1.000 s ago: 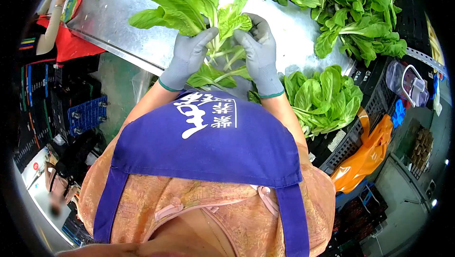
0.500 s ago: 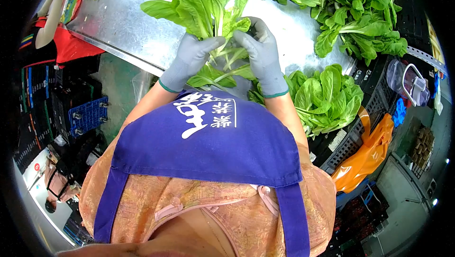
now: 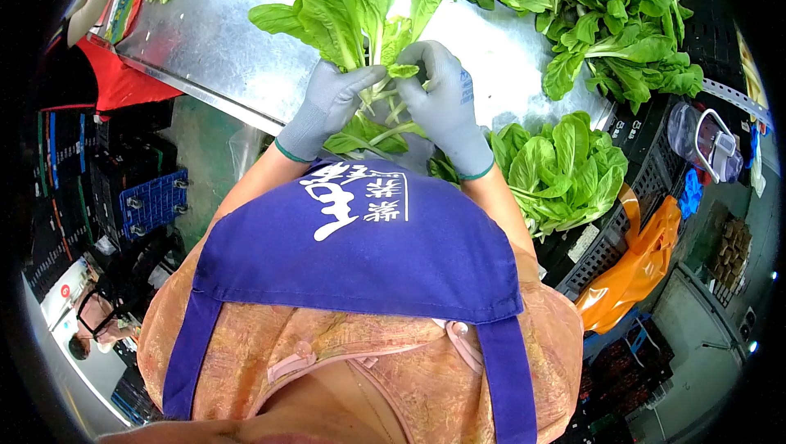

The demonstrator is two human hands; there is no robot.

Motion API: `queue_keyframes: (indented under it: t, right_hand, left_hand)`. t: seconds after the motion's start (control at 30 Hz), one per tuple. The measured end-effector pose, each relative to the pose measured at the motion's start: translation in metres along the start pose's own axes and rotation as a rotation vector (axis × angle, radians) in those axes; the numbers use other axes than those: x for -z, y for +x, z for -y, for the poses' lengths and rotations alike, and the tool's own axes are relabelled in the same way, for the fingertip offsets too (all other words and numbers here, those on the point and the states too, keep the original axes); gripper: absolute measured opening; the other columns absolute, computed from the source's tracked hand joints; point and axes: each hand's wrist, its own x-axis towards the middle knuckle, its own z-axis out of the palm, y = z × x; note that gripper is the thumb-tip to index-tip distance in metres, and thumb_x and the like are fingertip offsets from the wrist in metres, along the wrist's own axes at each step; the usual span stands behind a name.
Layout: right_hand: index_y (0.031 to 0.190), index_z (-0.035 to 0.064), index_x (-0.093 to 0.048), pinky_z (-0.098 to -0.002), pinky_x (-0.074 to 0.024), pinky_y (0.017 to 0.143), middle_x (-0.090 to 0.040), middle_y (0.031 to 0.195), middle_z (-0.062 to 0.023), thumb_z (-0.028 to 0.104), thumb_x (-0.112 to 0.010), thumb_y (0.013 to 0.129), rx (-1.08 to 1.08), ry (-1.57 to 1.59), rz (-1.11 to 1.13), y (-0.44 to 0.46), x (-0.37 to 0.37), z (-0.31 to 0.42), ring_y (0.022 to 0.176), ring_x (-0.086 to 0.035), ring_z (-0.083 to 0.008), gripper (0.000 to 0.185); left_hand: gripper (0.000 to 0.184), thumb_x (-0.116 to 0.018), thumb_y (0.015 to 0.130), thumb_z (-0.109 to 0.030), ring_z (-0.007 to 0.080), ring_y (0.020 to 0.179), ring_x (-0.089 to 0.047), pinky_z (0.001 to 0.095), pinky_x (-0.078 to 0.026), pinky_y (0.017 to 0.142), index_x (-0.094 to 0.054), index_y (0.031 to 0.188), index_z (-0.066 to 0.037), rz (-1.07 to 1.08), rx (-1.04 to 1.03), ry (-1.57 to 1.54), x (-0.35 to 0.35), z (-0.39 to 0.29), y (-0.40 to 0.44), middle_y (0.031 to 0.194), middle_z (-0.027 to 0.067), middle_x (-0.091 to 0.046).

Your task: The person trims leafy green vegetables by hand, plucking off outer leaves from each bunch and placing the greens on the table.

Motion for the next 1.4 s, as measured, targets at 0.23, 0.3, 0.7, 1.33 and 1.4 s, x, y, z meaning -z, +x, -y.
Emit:
queue_keyframes:
  t: [0.23,0.3,0.7,1.33,1.4]
  right_hand:
    - [0.099,0.0028,-0.062,-0.0328,-0.0506,0.074,-0.063,0.093,-0.0123,0.002,-0.062,0.078,0.093,-0.021,-0.052,-0.001,-0.002,0.005,0.083,-0.065,-0.0247,0.021]
    - [0.101,0.0021,-0.062,-0.0331,-0.0504,0.076,-0.063,0.095,-0.0126,0.001,-0.062,0.078,0.066,0.007,0.006,0.0,0.001,0.012,0.086,-0.065,-0.026,0.023]
    - [0.108,0.0019,-0.057,-0.0257,-0.0487,0.057,-0.059,0.074,-0.0041,0.006,-0.061,0.09,-0.41,0.773,0.117,-0.002,0.006,0.001,0.061,-0.057,-0.0109,0.019]
    - [0.115,0.0012,-0.061,-0.0257,-0.0461,0.065,-0.062,0.077,-0.0079,0.012,-0.062,0.083,-0.169,-0.09,0.209,0.028,0.028,0.004,0.069,-0.056,-0.0091,0.034]
    - [0.114,0.0002,-0.062,-0.0265,-0.0468,0.066,-0.062,0.077,-0.0065,0.014,-0.066,0.083,-0.169,-0.019,0.286,0.028,0.029,-0.003,0.069,-0.056,-0.0095,0.035]
  left_hand:
    - [0.026,-0.069,0.09,-0.009,0.013,0.098,-0.063,0.0294,-0.051,0.084,-0.062,0.112,0.004,0.032,0.003,-0.059,0.002,0.0,0.001,0.105,0.0089,-0.067]
    - [0.031,-0.069,0.089,-0.008,0.0129,0.096,-0.062,0.0291,-0.051,0.083,-0.059,0.116,0.003,0.021,0.069,-0.185,-0.001,0.003,0.002,0.106,0.008,-0.066]
    - [0.04,-0.07,0.087,-0.004,0.0141,0.098,-0.062,0.0299,-0.052,0.084,-0.054,0.123,0.0,0.049,0.152,-0.395,-0.003,0.003,0.002,0.109,0.0068,-0.063]
    - [0.05,-0.068,0.085,-0.007,0.0149,0.091,-0.065,0.0293,-0.055,0.076,-0.05,0.131,0.003,0.085,0.154,-0.064,0.002,-0.007,-0.005,0.111,0.0105,-0.065]
    - [0.05,-0.068,0.086,-0.006,0.0147,0.09,-0.065,0.029,-0.056,0.075,-0.049,0.131,0.003,0.099,0.164,-0.068,0.002,-0.006,-0.006,0.11,0.0104,-0.065]
